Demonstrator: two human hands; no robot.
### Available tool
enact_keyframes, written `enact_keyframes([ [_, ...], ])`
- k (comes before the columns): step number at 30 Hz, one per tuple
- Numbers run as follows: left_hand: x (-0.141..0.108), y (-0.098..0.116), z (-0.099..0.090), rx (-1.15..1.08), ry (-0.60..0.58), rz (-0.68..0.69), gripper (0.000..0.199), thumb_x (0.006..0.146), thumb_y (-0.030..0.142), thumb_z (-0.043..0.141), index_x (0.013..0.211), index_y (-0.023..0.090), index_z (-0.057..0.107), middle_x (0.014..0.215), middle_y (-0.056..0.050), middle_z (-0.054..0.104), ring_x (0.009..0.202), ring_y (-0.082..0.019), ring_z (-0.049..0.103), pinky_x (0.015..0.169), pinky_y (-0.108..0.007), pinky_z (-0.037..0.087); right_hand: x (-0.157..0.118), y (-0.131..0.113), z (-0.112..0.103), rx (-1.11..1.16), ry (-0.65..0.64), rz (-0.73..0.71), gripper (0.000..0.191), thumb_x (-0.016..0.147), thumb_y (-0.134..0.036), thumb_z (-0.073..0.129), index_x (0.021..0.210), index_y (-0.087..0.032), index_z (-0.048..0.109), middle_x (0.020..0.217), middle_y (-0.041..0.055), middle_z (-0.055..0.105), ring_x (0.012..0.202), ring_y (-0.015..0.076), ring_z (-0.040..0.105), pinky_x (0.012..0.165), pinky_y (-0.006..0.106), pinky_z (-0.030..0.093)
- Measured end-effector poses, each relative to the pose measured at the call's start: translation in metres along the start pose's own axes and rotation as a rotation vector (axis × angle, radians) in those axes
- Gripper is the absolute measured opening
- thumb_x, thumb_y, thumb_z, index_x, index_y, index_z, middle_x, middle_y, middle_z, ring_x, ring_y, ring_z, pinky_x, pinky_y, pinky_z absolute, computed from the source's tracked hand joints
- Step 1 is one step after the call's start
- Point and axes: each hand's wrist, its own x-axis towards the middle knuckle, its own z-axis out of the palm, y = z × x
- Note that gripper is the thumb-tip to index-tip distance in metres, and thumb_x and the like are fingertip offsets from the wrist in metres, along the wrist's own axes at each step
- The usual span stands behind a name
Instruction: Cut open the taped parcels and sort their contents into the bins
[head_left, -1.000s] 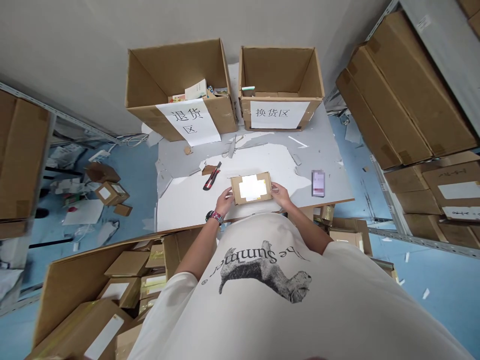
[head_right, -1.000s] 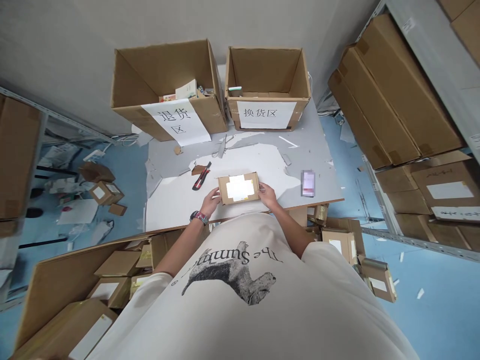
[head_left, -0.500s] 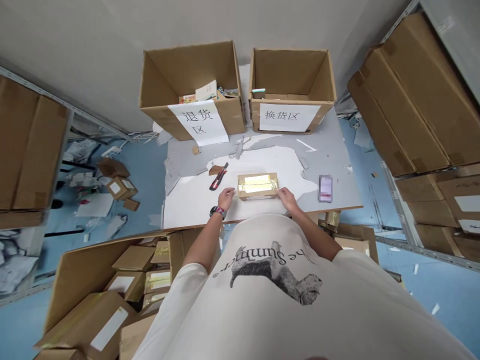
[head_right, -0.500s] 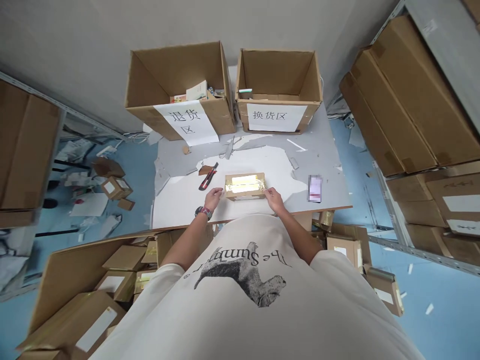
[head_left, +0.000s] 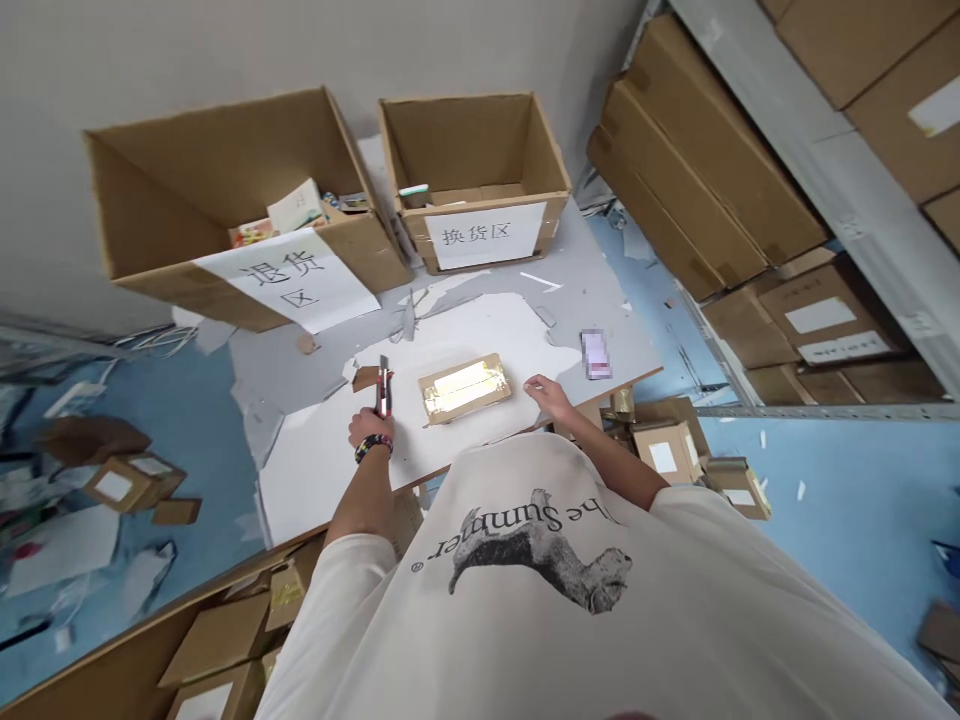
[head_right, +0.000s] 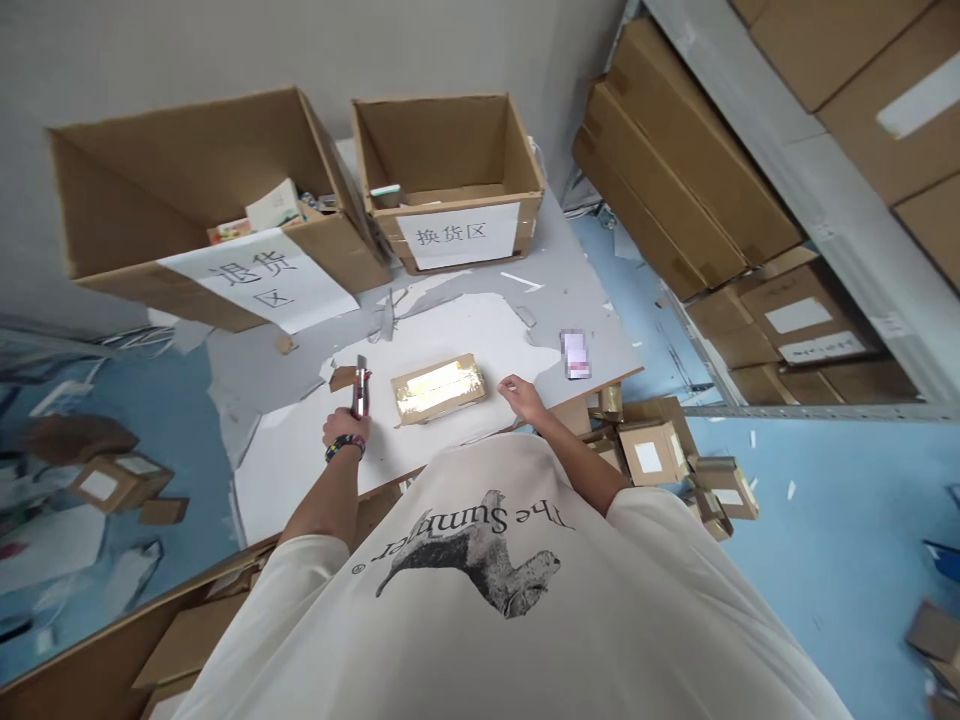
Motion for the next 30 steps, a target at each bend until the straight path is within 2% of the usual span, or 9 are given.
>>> enact_keyframes([
  [3,-0.005,0.0,0.002,-0.284,-0.065,-0.127,0.041,0.069,0.027,0.096,0.083,0.027,0.058,0.112,-0.02,0.075,0.142,-0.05,0.064,0.114,-0.061,0.055,-0.007,0.002,-0.007,0.012,0.042,0.01,0.023,0.092,-0.051,0.075,0.092,-0.028,0.077,0.111,0.0057,0.086,0.108,0.0273,0.077,0.109,0.044,0.06],
  [7,-0.013,0.015,0.001,-0.496,-0.166,-0.216,0.041,0.076,0.038,0.096,0.077,0.028,0.057,0.078,-0.006,0.063,0.093,-0.033,0.072,0.078,-0.04,0.059,-0.015,-0.005,-0.005,0.013,0.103,0.007,0.019,0.094,-0.046,0.072,0.096,-0.028,0.078,0.113,0.0068,0.086,0.109,0.0284,0.078,0.109,0.046,0.061],
  [9,-0.018,0.025,-0.001,-0.599,-0.208,-0.225,0.039,0.087,0.048,0.091,0.082,0.027,0.059,0.073,-0.001,0.059,0.072,-0.022,0.064,0.065,-0.031,0.052,-0.018,-0.014,0.0,0.023,0.135,-0.016,0.018,0.094,-0.044,0.072,0.099,-0.028,0.078,0.118,0.0075,0.087,0.113,0.0296,0.078,0.11,0.047,0.062],
  [12,-0.033,0.042,-0.01,-0.845,-0.252,-0.216,0.04,0.095,0.056,0.086,0.09,0.024,0.061,0.075,0.002,0.057,0.06,-0.012,0.052,0.056,-0.021,0.044,-0.024,-0.033,0.014,0.063,0.164,-0.09,0.02,0.094,-0.045,0.071,0.104,-0.029,0.079,0.127,0.0079,0.086,0.119,0.0301,0.078,0.114,0.049,0.061],
  [16,-0.082,0.066,-0.021,-1.279,-0.246,-0.133,0.049,0.083,0.055,0.1,0.097,0.024,0.064,0.083,0.001,0.065,0.063,-0.009,0.051,0.054,-0.019,0.039,-0.037,-0.065,0.041,0.178,0.02,-0.152,0.031,0.092,-0.05,0.08,0.115,-0.029,0.081,0.125,0.0066,0.084,0.117,0.0278,0.078,0.117,0.049,0.061],
  [19,-0.129,0.081,-0.02,-1.252,-0.256,0.126,0.056,0.075,0.06,0.105,0.097,0.024,0.069,0.089,0.001,0.07,0.065,-0.01,0.052,0.059,-0.023,0.044,-0.05,-0.089,0.064,0.34,-0.201,-0.091,0.053,0.086,-0.055,0.092,0.133,-0.032,0.08,0.122,0.0052,0.084,0.117,0.0268,0.079,0.115,0.047,0.064],
  [22,-0.166,0.087,-0.016,-1.031,-0.404,0.398,0.054,0.073,0.064,0.105,0.099,0.023,0.08,0.088,-0.002,0.076,0.075,-0.016,0.062,0.068,-0.029,0.052,-0.061,-0.102,0.081,0.516,-0.366,-0.001,0.065,0.085,-0.062,0.097,0.139,-0.033,0.076,0.116,0.0046,0.085,0.116,0.0281,0.082,0.107,0.047,0.069],
  [25,-0.18,0.082,-0.013,-0.884,-0.444,0.468,0.05,0.081,0.069,0.096,0.093,0.022,0.084,0.088,-0.006,0.08,0.082,-0.022,0.069,0.077,-0.036,0.055,-0.067,-0.101,0.088,0.6,-0.31,0.052,0.066,0.081,-0.067,0.1,0.128,-0.03,0.073,0.101,0.0029,0.083,0.105,0.0282,0.083,0.097,0.045,0.072],
  [30,-0.172,0.059,-0.016,-0.946,-0.395,0.332,0.049,0.09,0.064,0.087,0.114,0.021,0.086,0.083,-0.007,0.079,0.074,-0.021,0.066,0.071,-0.034,0.05,-0.074,-0.075,0.068,0.524,-0.054,0.087,0.058,0.086,-0.073,0.092,0.109,-0.029,0.062,0.081,-0.0022,0.076,0.078,0.0215,0.077,0.079,0.037,0.068],
])
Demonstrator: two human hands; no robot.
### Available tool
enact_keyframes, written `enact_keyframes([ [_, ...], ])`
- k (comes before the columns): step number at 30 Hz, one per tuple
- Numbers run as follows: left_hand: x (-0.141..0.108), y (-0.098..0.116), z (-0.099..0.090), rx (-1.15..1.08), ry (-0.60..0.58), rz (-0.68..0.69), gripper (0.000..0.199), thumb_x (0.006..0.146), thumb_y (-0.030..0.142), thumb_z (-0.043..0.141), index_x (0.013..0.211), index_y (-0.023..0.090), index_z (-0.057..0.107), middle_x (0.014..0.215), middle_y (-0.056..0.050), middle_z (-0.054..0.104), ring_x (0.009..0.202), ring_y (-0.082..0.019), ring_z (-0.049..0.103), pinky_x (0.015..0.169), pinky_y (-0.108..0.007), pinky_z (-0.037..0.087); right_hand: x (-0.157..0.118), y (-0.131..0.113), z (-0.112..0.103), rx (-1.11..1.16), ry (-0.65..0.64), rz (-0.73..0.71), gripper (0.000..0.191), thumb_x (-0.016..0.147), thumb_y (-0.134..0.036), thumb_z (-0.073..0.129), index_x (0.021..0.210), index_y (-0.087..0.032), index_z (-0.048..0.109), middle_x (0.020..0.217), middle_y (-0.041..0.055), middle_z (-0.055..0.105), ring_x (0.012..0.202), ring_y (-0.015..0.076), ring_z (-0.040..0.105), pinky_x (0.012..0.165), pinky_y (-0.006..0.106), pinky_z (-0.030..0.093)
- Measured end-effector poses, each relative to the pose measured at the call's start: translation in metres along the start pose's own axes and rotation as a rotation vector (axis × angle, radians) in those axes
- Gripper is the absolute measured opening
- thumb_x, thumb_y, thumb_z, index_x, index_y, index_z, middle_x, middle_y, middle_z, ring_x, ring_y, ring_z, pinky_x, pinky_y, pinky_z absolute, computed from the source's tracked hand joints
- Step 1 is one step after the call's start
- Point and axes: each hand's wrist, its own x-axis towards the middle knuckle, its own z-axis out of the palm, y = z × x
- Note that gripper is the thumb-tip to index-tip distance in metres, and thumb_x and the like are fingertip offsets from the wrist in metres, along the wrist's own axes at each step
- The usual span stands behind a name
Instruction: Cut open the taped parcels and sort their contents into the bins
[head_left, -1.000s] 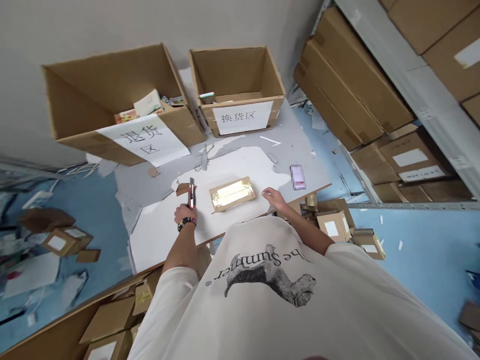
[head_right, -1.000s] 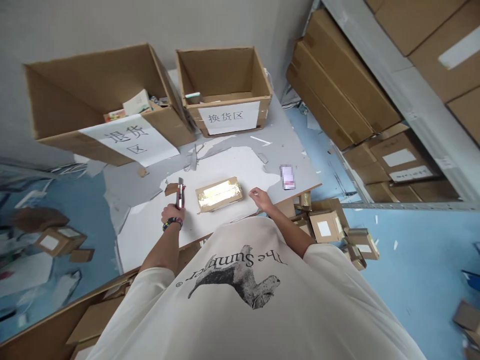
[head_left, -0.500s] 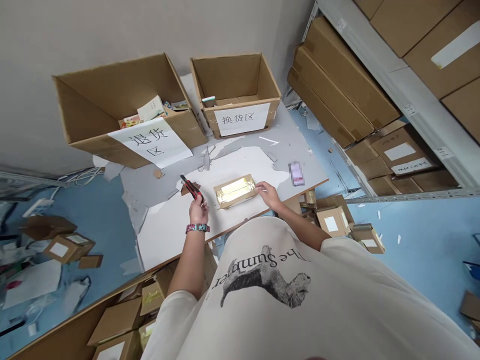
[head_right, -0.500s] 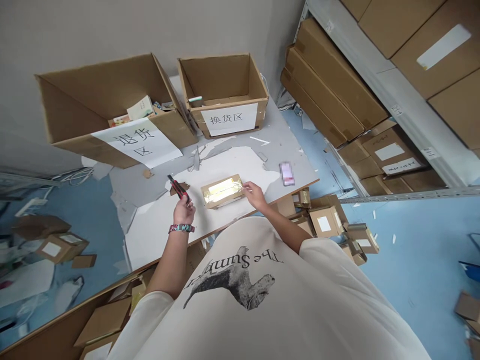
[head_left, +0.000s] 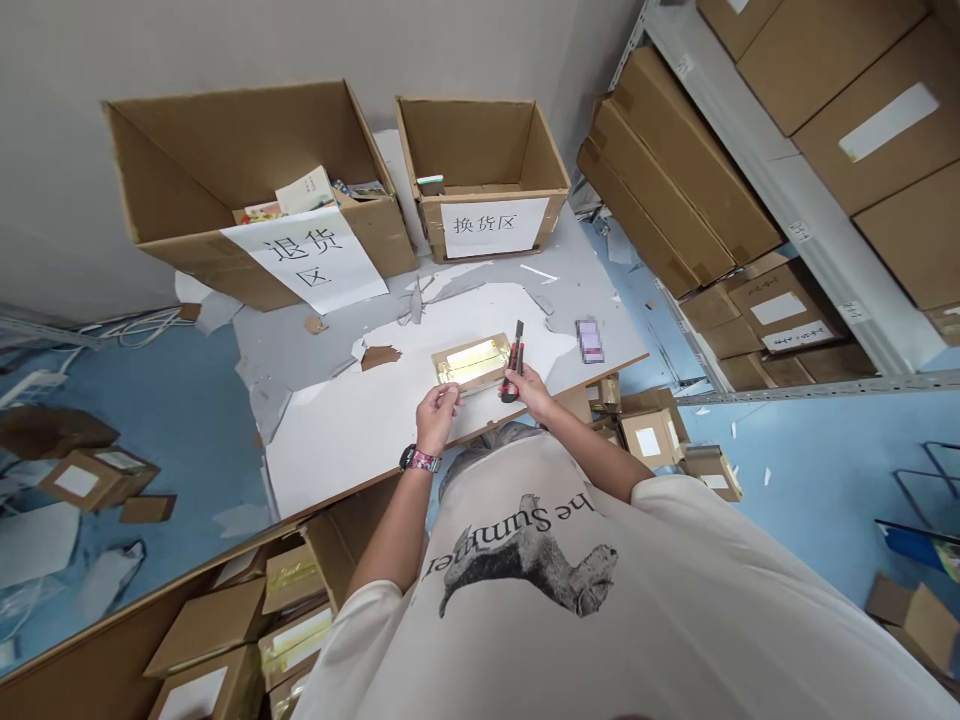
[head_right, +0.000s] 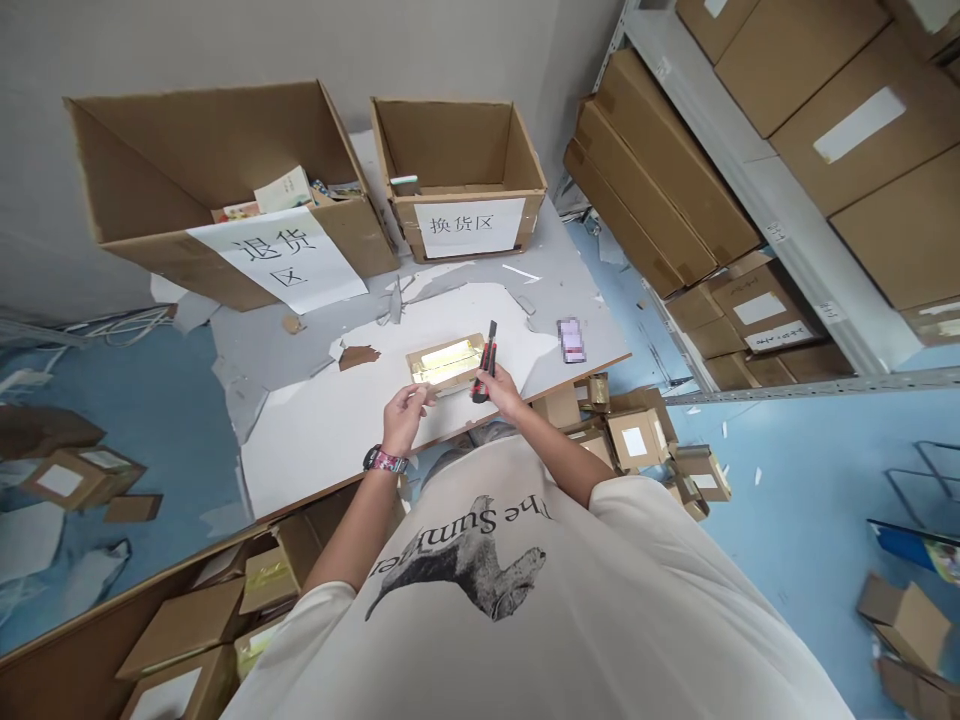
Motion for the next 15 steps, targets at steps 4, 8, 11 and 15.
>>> enact_keyframes([
  [4,0.001,-0.008,-0.014,0.005,0.048,-0.043,0.042,0.087,0.048,0.088,0.12,0.022,0.088,0.071,-0.001,0.072,0.061,-0.018,0.055,0.065,-0.033,0.046,0.002,-0.003,-0.035,-0.087,0.127,-0.041,0.052,0.089,-0.069,0.087,0.107,-0.027,0.063,0.082,-0.0017,0.074,0.075,0.0201,0.077,0.072,0.033,0.062],
  [8,0.002,-0.01,-0.015,-0.02,0.131,-0.008,0.03,0.085,0.038,0.087,0.11,0.021,0.089,0.077,-0.004,0.076,0.074,-0.021,0.066,0.076,-0.034,0.055,0.015,-0.01,-0.054,-0.128,0.172,-0.058,0.05,0.087,-0.066,0.086,0.11,-0.026,0.066,0.085,-0.0006,0.075,0.078,0.0203,0.078,0.074,0.032,0.061],
  [11,0.002,-0.009,-0.011,-0.044,0.193,0.005,0.028,0.083,0.037,0.088,0.106,0.021,0.089,0.084,-0.007,0.081,0.084,-0.023,0.073,0.082,-0.035,0.058,0.025,-0.013,-0.058,-0.136,0.146,-0.047,0.051,0.085,-0.065,0.087,0.111,-0.025,0.068,0.086,0.0003,0.076,0.08,0.021,0.079,0.074,0.032,0.06],
  [15,0.002,-0.005,-0.001,-0.074,0.299,0.005,0.034,0.078,0.04,0.093,0.105,0.02,0.087,0.084,-0.006,0.079,0.085,-0.023,0.072,0.082,-0.035,0.058,0.033,-0.019,-0.066,-0.145,0.05,-0.05,0.05,0.083,-0.062,0.087,0.113,-0.025,0.071,0.091,0.0023,0.08,0.084,0.0226,0.08,0.072,0.032,0.059],
])
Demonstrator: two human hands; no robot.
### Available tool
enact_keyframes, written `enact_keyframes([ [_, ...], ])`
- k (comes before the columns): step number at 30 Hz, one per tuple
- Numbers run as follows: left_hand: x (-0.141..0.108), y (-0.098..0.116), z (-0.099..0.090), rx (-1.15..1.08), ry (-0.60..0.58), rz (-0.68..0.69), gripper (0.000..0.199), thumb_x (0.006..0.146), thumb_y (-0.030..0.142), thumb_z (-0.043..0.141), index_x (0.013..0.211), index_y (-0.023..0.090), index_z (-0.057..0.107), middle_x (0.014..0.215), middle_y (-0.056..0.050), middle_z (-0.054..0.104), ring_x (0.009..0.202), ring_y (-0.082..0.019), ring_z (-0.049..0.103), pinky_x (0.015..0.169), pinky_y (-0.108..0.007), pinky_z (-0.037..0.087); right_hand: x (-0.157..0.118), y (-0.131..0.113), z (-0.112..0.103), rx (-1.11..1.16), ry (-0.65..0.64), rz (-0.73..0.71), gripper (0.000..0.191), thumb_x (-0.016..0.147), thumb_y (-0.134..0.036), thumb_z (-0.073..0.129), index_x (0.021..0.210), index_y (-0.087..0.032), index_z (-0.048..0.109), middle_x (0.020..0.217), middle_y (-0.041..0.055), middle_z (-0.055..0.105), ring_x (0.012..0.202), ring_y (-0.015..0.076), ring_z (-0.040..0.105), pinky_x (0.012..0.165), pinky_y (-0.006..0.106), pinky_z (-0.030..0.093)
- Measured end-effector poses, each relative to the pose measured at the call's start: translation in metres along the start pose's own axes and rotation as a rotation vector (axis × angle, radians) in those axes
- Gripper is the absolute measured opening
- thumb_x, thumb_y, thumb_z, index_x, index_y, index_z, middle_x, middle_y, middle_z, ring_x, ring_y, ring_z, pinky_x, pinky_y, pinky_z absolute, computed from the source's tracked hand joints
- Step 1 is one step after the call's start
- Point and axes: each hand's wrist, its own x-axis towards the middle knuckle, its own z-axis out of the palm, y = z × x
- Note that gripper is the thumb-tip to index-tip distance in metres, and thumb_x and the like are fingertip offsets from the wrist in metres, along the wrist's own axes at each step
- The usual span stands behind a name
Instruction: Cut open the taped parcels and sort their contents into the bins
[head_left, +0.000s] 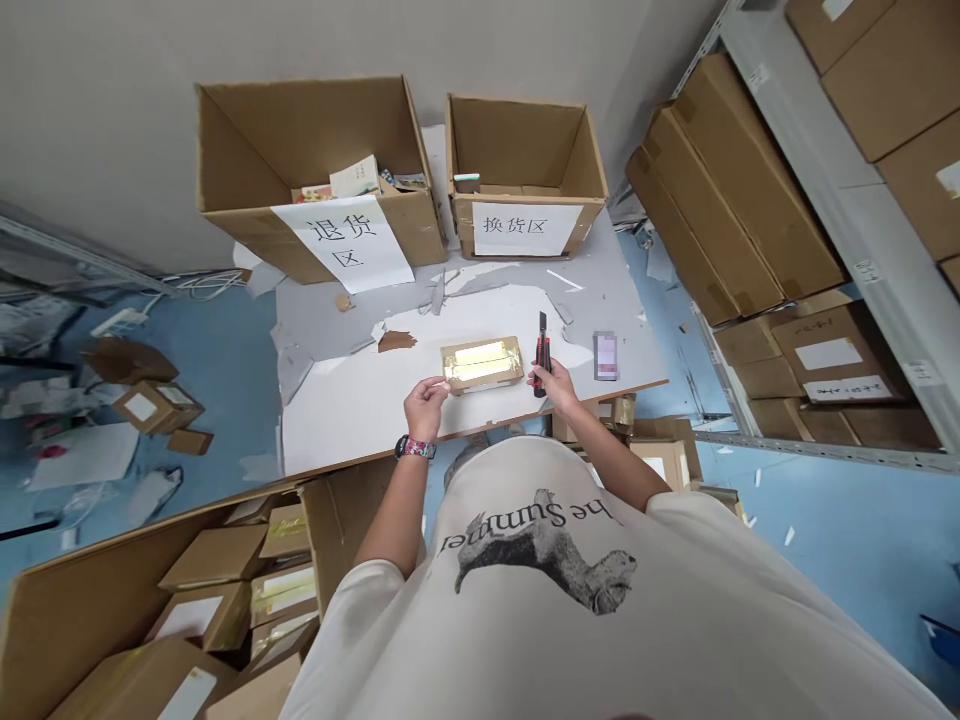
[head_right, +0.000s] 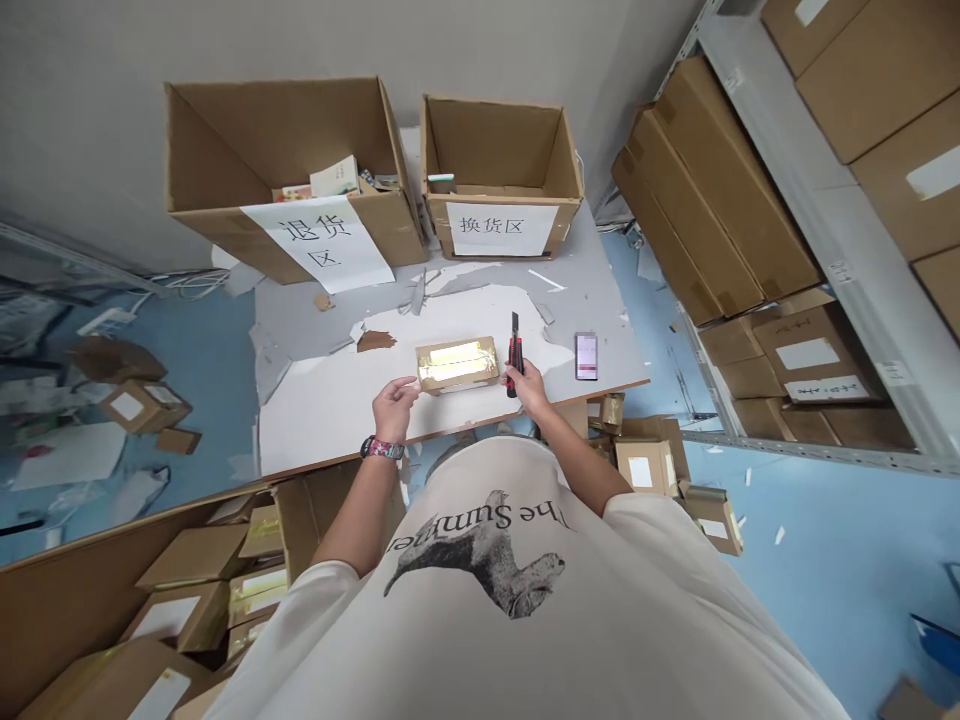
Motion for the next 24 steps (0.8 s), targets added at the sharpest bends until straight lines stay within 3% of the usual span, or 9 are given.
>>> enact_keyframes([
  [5,-0.005,0.003,0.023,-0.058,0.102,0.008,0.039,0.071,0.038,0.097,0.101,0.02,0.082,0.084,-0.004,0.078,0.081,-0.02,0.071,0.081,-0.035,0.059,0.01,-0.006,-0.025,-0.047,-0.081,0.008,0.05,0.082,-0.061,0.088,0.113,-0.024,0.074,0.091,0.0021,0.08,0.084,0.0222,0.079,0.078,0.034,0.061],
  [12,-0.01,0.002,0.044,-0.124,0.218,0.005,0.046,0.068,0.031,0.097,0.107,0.021,0.075,0.077,0.003,0.069,0.075,-0.016,0.067,0.087,-0.035,0.062,0.028,-0.008,-0.053,-0.058,-0.107,0.027,0.05,0.079,-0.061,0.087,0.11,-0.024,0.073,0.09,0.0023,0.08,0.082,0.0215,0.079,0.073,0.032,0.058],
  [15,-0.009,0.002,0.041,-0.108,0.243,0.009,0.047,0.069,0.032,0.098,0.108,0.021,0.073,0.078,0.003,0.067,0.077,-0.017,0.068,0.087,-0.035,0.062,0.031,-0.007,-0.052,-0.074,-0.117,0.032,0.052,0.079,-0.063,0.086,0.111,-0.025,0.073,0.091,0.0025,0.08,0.083,0.0218,0.079,0.073,0.032,0.058],
  [20,0.004,0.001,0.025,-0.099,0.265,0.019,0.05,0.068,0.029,0.098,0.112,0.021,0.074,0.089,-0.003,0.077,0.088,-0.021,0.075,0.091,-0.037,0.062,0.032,-0.011,-0.042,-0.099,-0.129,0.027,0.056,0.077,-0.066,0.085,0.113,-0.024,0.073,0.092,0.0029,0.08,0.085,0.0226,0.08,0.073,0.033,0.057],
  [24,0.019,-0.001,0.014,-0.115,0.271,-0.015,0.046,0.077,0.038,0.093,0.115,0.02,0.074,0.096,-0.008,0.082,0.09,-0.021,0.078,0.086,-0.034,0.06,0.033,-0.016,-0.035,-0.102,-0.12,0.006,0.055,0.077,-0.064,0.085,0.113,-0.024,0.075,0.092,0.003,0.081,0.085,0.0231,0.08,0.071,0.032,0.056],
])
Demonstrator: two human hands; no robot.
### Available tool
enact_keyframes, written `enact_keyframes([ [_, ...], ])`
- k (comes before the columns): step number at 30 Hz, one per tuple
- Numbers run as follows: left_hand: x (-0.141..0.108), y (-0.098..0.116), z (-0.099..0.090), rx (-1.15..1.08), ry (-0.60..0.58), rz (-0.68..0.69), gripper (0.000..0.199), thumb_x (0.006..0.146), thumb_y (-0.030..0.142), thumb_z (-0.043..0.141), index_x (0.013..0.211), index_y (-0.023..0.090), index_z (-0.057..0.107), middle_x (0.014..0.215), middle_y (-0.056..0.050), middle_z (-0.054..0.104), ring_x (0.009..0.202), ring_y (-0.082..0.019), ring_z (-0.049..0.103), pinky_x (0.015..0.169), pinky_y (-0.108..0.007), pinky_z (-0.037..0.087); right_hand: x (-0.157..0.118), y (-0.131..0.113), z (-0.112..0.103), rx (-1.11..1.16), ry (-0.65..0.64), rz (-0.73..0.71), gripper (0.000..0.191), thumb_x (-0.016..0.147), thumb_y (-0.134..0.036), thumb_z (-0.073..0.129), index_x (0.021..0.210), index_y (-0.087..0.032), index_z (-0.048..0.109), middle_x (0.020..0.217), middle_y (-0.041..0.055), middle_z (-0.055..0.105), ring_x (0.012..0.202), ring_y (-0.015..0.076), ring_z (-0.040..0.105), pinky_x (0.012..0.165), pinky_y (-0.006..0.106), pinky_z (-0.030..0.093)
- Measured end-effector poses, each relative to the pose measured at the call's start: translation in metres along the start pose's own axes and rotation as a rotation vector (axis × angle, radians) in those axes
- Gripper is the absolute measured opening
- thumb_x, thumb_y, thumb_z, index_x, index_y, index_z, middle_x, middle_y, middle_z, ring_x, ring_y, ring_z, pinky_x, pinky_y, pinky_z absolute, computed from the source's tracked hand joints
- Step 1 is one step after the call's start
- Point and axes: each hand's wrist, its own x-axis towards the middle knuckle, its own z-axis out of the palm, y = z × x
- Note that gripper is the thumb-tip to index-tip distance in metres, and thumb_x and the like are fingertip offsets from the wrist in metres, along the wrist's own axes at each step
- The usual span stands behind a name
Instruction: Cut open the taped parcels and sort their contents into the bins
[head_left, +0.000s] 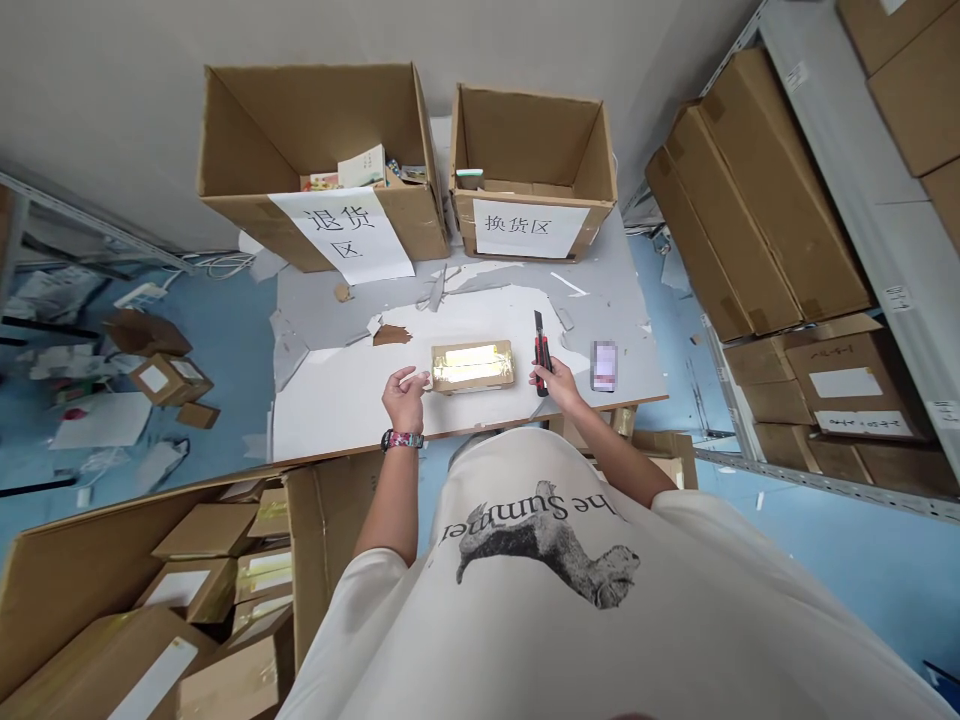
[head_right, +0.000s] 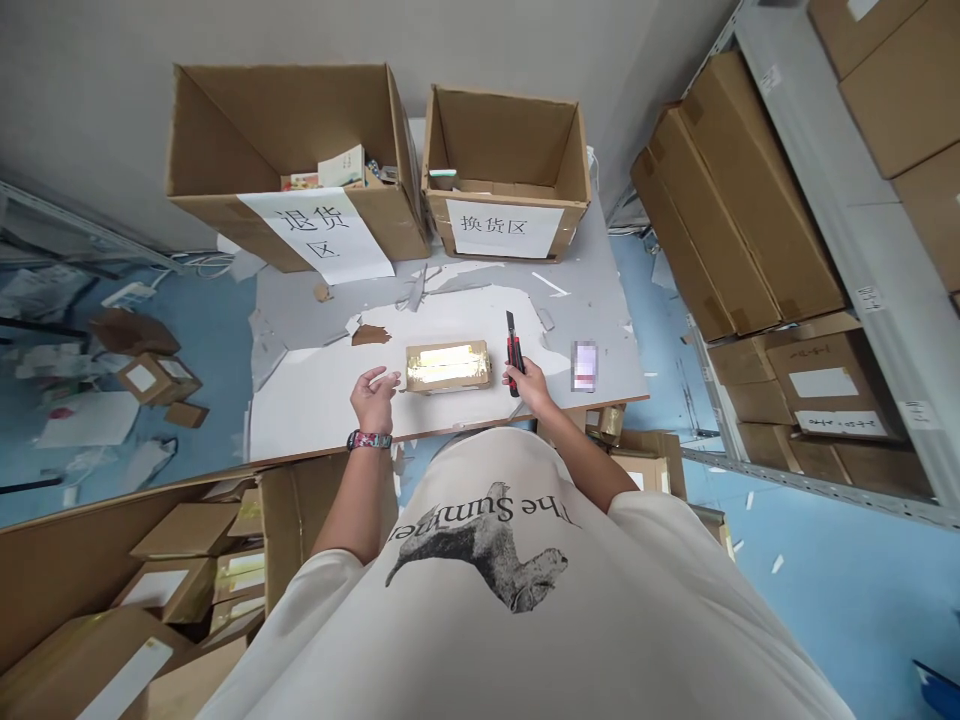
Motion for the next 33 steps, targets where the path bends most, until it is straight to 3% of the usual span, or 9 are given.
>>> enact_keyframes([
  [4,0.015,-0.004,-0.001,-0.024,0.017,-0.017,0.044,0.086,0.047,0.088,0.118,0.02,0.074,0.081,-0.002,0.073,0.074,-0.017,0.07,0.076,-0.03,0.056,0.003,-0.004,0.005,-0.015,0.031,-0.005,0.054,0.077,-0.063,0.086,0.112,-0.024,0.075,0.09,0.0028,0.081,0.084,0.0235,0.08,0.073,0.033,0.057],
  [8,0.026,-0.011,-0.006,-0.026,-0.005,-0.051,0.051,0.085,0.051,0.089,0.122,0.018,0.079,0.067,0.005,0.061,0.062,-0.016,0.061,0.069,-0.03,0.052,0.006,-0.005,0.014,-0.029,0.046,-0.023,0.055,0.078,-0.064,0.087,0.113,-0.024,0.075,0.093,0.0038,0.081,0.085,0.0238,0.08,0.078,0.036,0.06],
  [14,0.039,-0.019,-0.019,-0.067,-0.03,0.013,0.066,0.073,0.035,0.098,0.135,0.02,0.079,0.105,-0.009,0.083,0.102,-0.023,0.08,0.091,-0.033,0.061,0.008,-0.007,0.032,-0.047,0.05,-0.045,0.054,0.08,-0.064,0.086,0.114,-0.024,0.074,0.091,0.0034,0.08,0.086,0.0246,0.08,0.083,0.038,0.063],
  [19,0.045,-0.022,-0.018,-0.068,-0.043,-0.065,0.053,0.086,0.049,0.091,0.128,0.018,0.081,0.086,-0.004,0.077,0.089,-0.021,0.08,0.086,-0.033,0.063,0.007,-0.011,0.038,-0.047,0.072,-0.066,0.049,0.082,-0.061,0.086,0.113,-0.024,0.074,0.092,0.0031,0.081,0.087,0.0254,0.08,0.082,0.038,0.063],
  [22,0.047,-0.026,-0.017,-0.045,-0.047,-0.066,0.045,0.087,0.047,0.088,0.123,0.019,0.081,0.084,-0.002,0.073,0.088,-0.021,0.08,0.083,-0.031,0.062,0.006,-0.011,0.037,-0.055,0.09,-0.053,0.049,0.083,-0.06,0.085,0.114,-0.024,0.074,0.092,0.0029,0.08,0.086,0.0242,0.08,0.083,0.037,0.062],
  [27,0.047,-0.035,-0.012,0.033,-0.128,-0.017,0.047,0.085,0.035,0.09,0.129,0.021,0.082,0.12,-0.012,0.08,0.107,-0.024,0.081,0.096,-0.036,0.064,0.008,-0.007,0.034,-0.065,0.12,-0.02,0.047,0.083,-0.056,0.086,0.114,-0.023,0.075,0.095,0.0036,0.081,0.085,0.0228,0.081,0.079,0.035,0.061],
  [30,0.047,-0.041,-0.007,0.118,-0.277,0.033,0.073,0.084,0.034,0.095,0.154,0.024,0.076,0.152,-0.019,0.075,0.13,-0.033,0.077,0.108,-0.044,0.065,0.011,-0.005,0.032,-0.085,0.126,-0.008,0.043,0.085,-0.053,0.086,0.114,-0.024,0.075,0.094,0.0027,0.08,0.083,0.0218,0.081,0.076,0.032,0.06],
  [33,0.048,-0.048,-0.004,0.255,-0.456,0.073,0.102,0.086,0.039,0.096,0.179,0.032,0.055,0.178,-0.019,0.059,0.148,-0.039,0.07,0.116,-0.052,0.064,0.018,-0.005,0.031,-0.13,0.115,0.015,0.039,0.086,-0.051,0.084,0.111,-0.024,0.073,0.096,0.0016,0.079,0.081,0.0194,0.079,0.069,0.028,0.058],
])
